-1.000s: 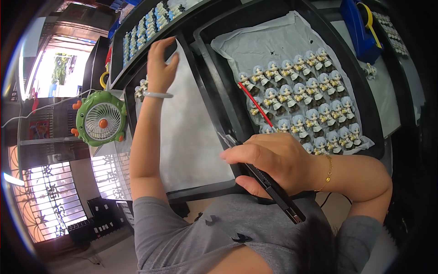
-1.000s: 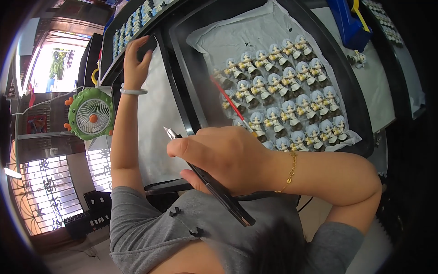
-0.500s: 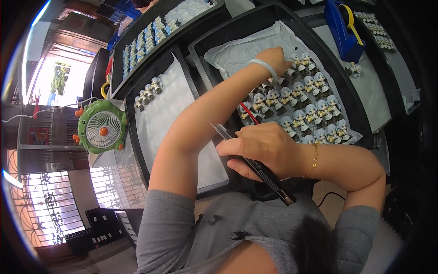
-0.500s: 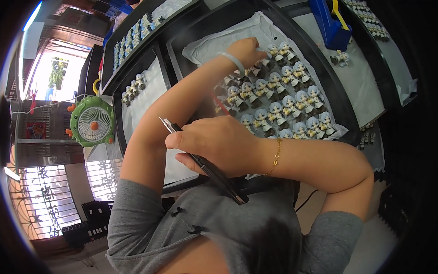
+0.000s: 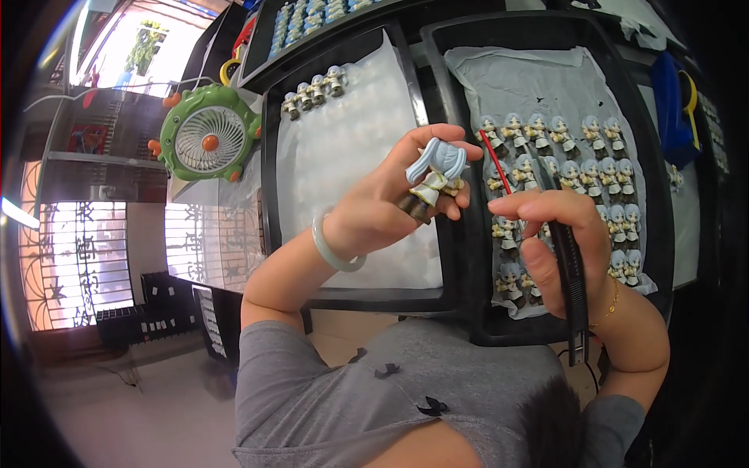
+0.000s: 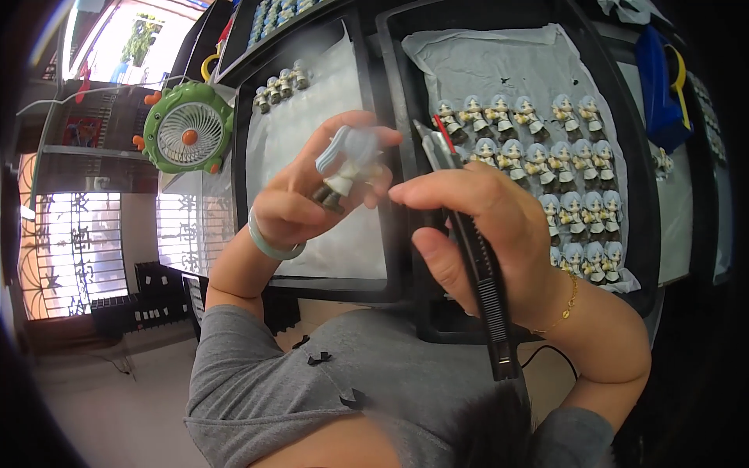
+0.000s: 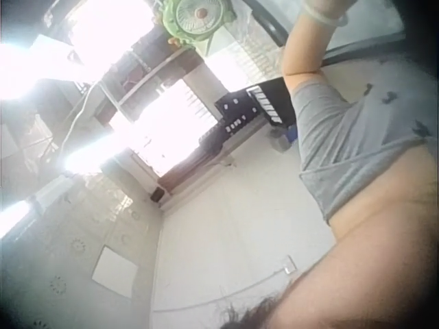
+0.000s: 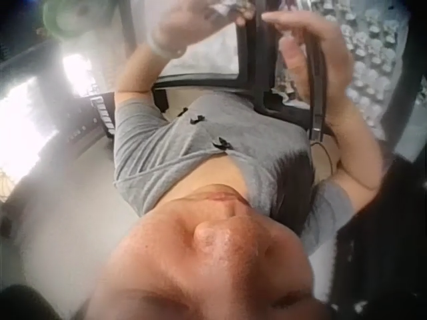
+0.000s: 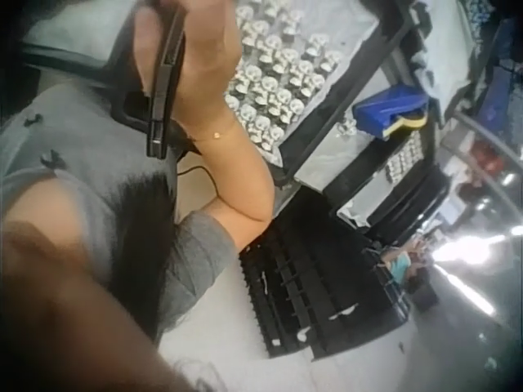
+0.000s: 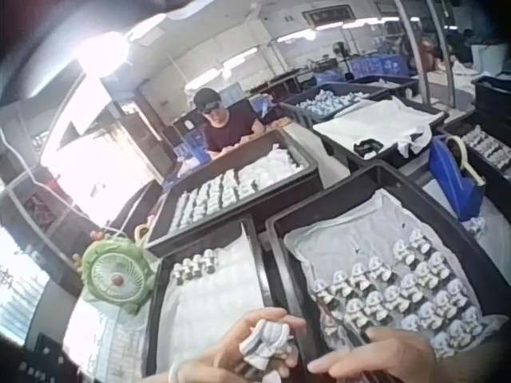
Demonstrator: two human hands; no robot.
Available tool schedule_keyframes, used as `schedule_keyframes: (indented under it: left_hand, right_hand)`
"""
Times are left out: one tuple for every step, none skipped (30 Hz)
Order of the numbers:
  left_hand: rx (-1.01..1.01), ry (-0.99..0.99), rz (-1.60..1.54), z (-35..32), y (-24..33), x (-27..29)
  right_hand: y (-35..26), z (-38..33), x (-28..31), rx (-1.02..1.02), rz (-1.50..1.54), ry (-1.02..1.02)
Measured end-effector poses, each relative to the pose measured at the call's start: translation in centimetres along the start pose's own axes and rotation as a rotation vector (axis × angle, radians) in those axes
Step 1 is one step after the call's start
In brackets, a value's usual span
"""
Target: The person paints and assembles small anime figurines by hand at a factory workbench, using a paintbrush for painting and a prying tool for assembly.
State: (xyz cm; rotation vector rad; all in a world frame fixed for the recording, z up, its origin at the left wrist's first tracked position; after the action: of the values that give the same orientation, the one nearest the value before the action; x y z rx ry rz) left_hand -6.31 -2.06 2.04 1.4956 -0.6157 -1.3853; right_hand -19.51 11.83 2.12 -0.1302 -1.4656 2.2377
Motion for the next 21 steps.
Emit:
schedule_keyframes:
  left_hand:
    - [0.037, 0.061, 0.085, -0.6, 0.4, -0.3]
    - [0.028, 0.073, 0.083, -1.0, 0.7, -0.6]
    - [0.013, 0.074, 0.116, -1.3, 0.8, -1.0]
    - [-0.002, 0.074, 0.149, -1.5, 0.8, -1.1]
    - [-0.016, 0.031, 0.156, -1.7, 0.8, -1.1]
    - [-0.023, 0.036, 0.153, -1.8, 0.7, -1.0]
    - [-0.038, -0.001, 0.166, -1.9, 0.6, -1.0]
    - [-0.053, -0.04, 0.18, -1.9, 0.6, -1.1]
    - [-0.075, -0.081, 0.196, -1.8, 0.4, -1.0]
    - [-0.08, -0.081, 0.193, -1.8, 0.3, -1.0]
    - [-0.089, -0.082, 0.175, -1.9, 0.3, -1.1]
    - [-0.098, -0.083, 0.157, -2.0, 0.2, -1.2]
    - [-0.102, -0.08, 0.154, -2.0, 0.3, -1.2]
    - [-0.112, -0.085, 0.132, -2.0, 0.2, -1.3]
    - [-0.121, -0.089, 0.11, -2.0, 0.2, -1.4]
    - [-0.123, -0.088, 0.105, -2.0, 0.1, -1.5]
    - [-0.152, -0.112, 0.127, -2.1, 0.1, -1.5]
    - [-0.182, -0.135, 0.151, -2.2, 0.1, -1.6]
    - [-0.186, -0.131, 0.152, -2.3, 0.2, -1.7]
    - [-0.183, -0.143, 0.173, -2.1, 0.2, -1.8]
    - [-0.181, -0.155, 0.194, -1.9, 0.2, -1.8]
  right_hand:
    - [0.2, 0.0, -0.1, -0.039, -0.006, -0.025]
    - [0.4, 0.0, -0.2, -0.036, -0.005, -0.039]
    - [0.7, -0.1, -0.4, -0.041, 0.01, -0.028]
    - [0.9, -0.1, -0.4, -0.045, 0.024, -0.017]
    - [0.9, -0.2, -0.4, -0.037, 0.004, -0.037]
    - [0.9, -0.2, -0.3, -0.036, 0.001, -0.045]
    - [0.8, -0.3, -0.4, -0.049, 0.015, -0.052]
    - [0.8, -0.3, -0.3, -0.062, 0.028, -0.056]
    - [0.8, -0.3, -0.3, -0.061, 0.023, -0.06]
    - [0.9, -0.3, -0.3, -0.046, 0.012, -0.063]
    - [0.9, -0.3, -0.4, -0.032, 0.004, -0.067]
    - [0.9, -0.3, -0.4, -0.032, 0.001, -0.072]
    - [0.8, -0.2, -0.4, -0.022, -0.018, -0.073]
    - [0.8, -0.3, -0.4, -0.015, -0.038, -0.073]
    - [0.8, -0.3, -0.4, -0.018, -0.041, -0.076]
    - [0.7, -0.3, -0.3, -0.017, -0.032, -0.076]
    - [0.7, -0.2, -0.4, -0.012, -0.02, -0.077]
    - [0.6, -0.2, -0.4, -0.011, -0.019, -0.082]
    - [0.4, -0.2, -0.5, -0.006, -0.02, -0.079]
    - [0.5, -0.2, -0.4, -0.008, -0.024, -0.07]
    - [0.6, -0.2, -0.3, -0.013, -0.026, -0.07]
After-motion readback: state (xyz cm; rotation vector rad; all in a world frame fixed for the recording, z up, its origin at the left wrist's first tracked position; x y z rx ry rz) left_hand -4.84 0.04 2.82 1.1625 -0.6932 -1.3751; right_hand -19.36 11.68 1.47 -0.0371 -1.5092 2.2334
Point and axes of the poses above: each hand's wrist, its own z-axis towards the middle knuckle, its own x-axis out of the back of the hand, y = z × x, the point moved 3 cm from there along z, towards the middle knuckle, and after that the axes turned 15 degrees about -x, right-handed, at the moved point
